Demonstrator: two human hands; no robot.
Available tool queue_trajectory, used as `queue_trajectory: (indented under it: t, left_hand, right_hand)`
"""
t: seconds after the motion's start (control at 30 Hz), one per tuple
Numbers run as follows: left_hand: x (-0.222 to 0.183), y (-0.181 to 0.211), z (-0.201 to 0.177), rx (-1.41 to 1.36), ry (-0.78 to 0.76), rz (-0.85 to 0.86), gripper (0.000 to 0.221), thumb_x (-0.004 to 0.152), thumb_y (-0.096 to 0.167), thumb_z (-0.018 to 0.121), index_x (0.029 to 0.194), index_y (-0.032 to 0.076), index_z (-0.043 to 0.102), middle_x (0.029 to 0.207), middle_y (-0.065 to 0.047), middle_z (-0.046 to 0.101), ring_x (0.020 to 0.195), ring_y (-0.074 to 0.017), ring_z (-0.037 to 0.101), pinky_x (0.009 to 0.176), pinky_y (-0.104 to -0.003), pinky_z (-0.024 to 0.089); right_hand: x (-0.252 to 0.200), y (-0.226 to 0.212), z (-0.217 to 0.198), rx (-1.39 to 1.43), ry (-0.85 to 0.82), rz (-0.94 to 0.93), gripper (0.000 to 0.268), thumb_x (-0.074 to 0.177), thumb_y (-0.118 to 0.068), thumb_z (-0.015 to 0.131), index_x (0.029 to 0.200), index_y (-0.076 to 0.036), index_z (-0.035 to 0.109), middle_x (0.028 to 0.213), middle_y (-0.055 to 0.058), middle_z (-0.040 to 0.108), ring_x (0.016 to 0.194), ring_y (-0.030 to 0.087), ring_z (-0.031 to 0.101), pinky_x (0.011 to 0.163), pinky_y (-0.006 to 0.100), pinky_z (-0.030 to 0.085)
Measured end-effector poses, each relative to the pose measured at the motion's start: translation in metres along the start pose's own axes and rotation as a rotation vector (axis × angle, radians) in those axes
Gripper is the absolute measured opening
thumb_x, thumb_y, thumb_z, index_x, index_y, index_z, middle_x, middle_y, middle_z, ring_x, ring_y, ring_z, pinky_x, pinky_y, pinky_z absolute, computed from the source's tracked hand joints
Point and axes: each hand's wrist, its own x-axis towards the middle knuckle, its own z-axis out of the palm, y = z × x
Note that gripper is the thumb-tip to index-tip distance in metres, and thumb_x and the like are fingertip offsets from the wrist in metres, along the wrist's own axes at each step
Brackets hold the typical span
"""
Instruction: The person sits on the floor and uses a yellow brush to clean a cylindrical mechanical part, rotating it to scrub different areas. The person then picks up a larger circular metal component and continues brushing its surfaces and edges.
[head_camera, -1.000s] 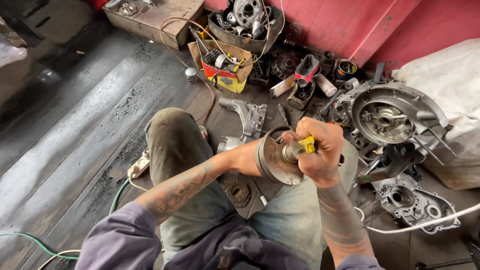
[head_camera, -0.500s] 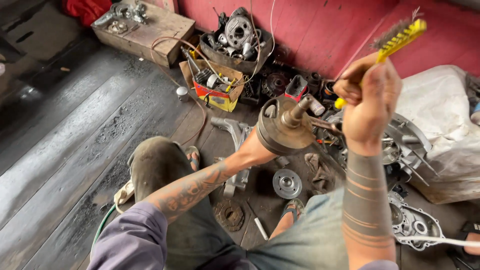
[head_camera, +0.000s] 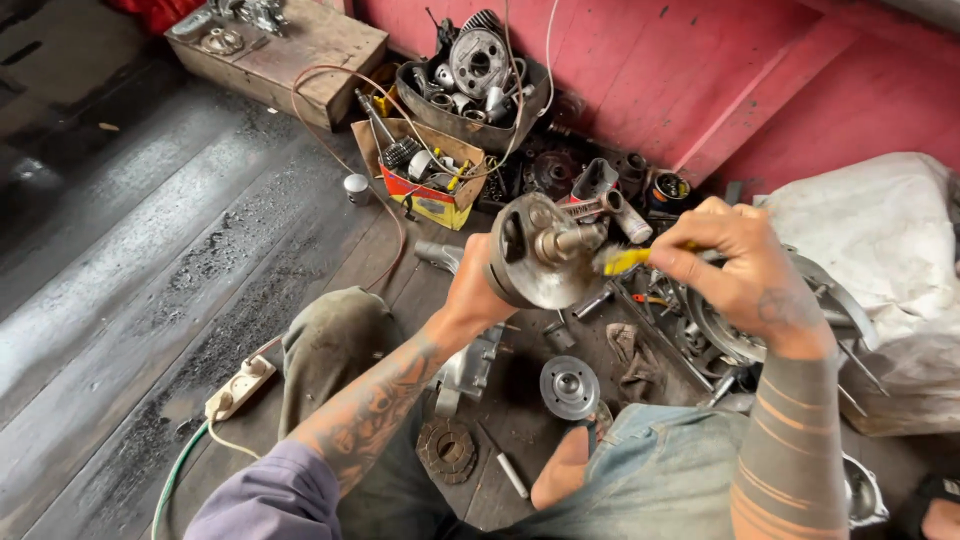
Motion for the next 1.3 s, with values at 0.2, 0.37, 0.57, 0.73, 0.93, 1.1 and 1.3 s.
queue_trajectory:
  t: [0.2, 0.37, 0.57, 0.73, 0.93, 1.1, 1.3]
  left_hand:
    - [0.000, -0.018, 0.001, 0.107, -0.030, -0.045, 0.061, 0.069, 0.018, 0.085, 0.124, -0.001, 0.066, 0.092, -0.005, 0.074, 0.075, -0.0107, 0.058, 0.068, -0.029, 0.054]
    - [-0.007, -0.024, 0.010, 0.093, -0.004, -0.045, 0.036, 0.066, 0.008, 0.080, 0.098, -0.002, 0.067, 0.084, -0.008, 0.071, 0.068, -0.0150, 0.055, 0.063, -0.032, 0.052]
    - [0.004, -0.029, 0.021, 0.065, -0.052, -0.055, 0.035, 0.066, 0.009, 0.079, 0.096, -0.002, 0.067, 0.081, -0.008, 0.071, 0.068, -0.0138, 0.054, 0.063, -0.032, 0.052]
    - [0.006, -0.028, 0.044, 0.002, -0.113, -0.023, 0.032, 0.065, 0.008, 0.077, 0.094, -0.002, 0.066, 0.078, -0.009, 0.069, 0.065, -0.0154, 0.051, 0.062, -0.033, 0.051]
    - [0.020, -0.032, 0.054, -0.028, -0.174, 0.014, 0.028, 0.065, 0.007, 0.074, 0.090, -0.002, 0.065, 0.074, -0.010, 0.067, 0.061, -0.0175, 0.048, 0.060, -0.034, 0.050]
    - [0.008, -0.036, 0.053, -0.006, -0.208, -0.044, 0.024, 0.065, 0.006, 0.072, 0.087, -0.001, 0.064, 0.069, -0.011, 0.065, 0.057, -0.0196, 0.044, 0.058, -0.036, 0.048]
    - [-0.003, -0.059, 0.032, -0.319, 0.005, -0.315, 0.030, 0.068, 0.006, 0.074, 0.094, -0.003, 0.064, 0.069, -0.008, 0.058, 0.061, -0.0118, 0.037, 0.056, -0.033, 0.043]
  right_hand:
    - [-0.010, -0.025, 0.046, -0.092, -0.012, -0.177, 0.027, 0.086, -0.032, 0.072, 0.083, -0.007, 0.064, 0.068, 0.001, 0.054, 0.065, 0.020, 0.047, 0.085, 0.034, 0.037]
    - [-0.026, -0.010, 0.040, -0.232, 0.029, -0.073, 0.021, 0.081, -0.035, 0.076, 0.078, -0.014, 0.074, 0.066, -0.006, 0.062, 0.064, 0.014, 0.052, 0.089, 0.033, 0.033]
    - [-0.029, -0.001, 0.024, -0.331, 0.136, -0.046, 0.018, 0.085, -0.032, 0.078, 0.081, -0.015, 0.074, 0.070, -0.005, 0.063, 0.065, 0.014, 0.048, 0.092, 0.036, 0.028]
    - [-0.033, -0.002, 0.006, -0.310, 0.122, -0.063, 0.018, 0.088, -0.031, 0.072, 0.075, -0.020, 0.075, 0.057, -0.006, 0.045, 0.064, 0.013, 0.037, 0.092, 0.036, 0.022]
    - [-0.024, 0.015, -0.001, -0.207, 0.154, -0.030, 0.020, 0.093, -0.018, 0.067, 0.074, -0.012, 0.069, 0.064, -0.005, 0.050, 0.066, 0.014, 0.035, 0.099, 0.036, 0.023]
    - [-0.071, 0.123, -0.007, 0.247, 0.322, 0.215, 0.018, 0.119, -0.005, 0.052, 0.106, 0.000, 0.064, 0.087, 0.003, 0.049, 0.072, 0.010, 0.037, 0.068, 0.022, 0.028]
    - [-0.143, 0.322, 0.026, 0.477, 0.475, 0.387, 0.020, 0.116, -0.025, 0.037, 0.122, -0.012, 0.051, 0.098, -0.007, 0.040, 0.095, 0.004, 0.033, 0.098, 0.019, 0.028]
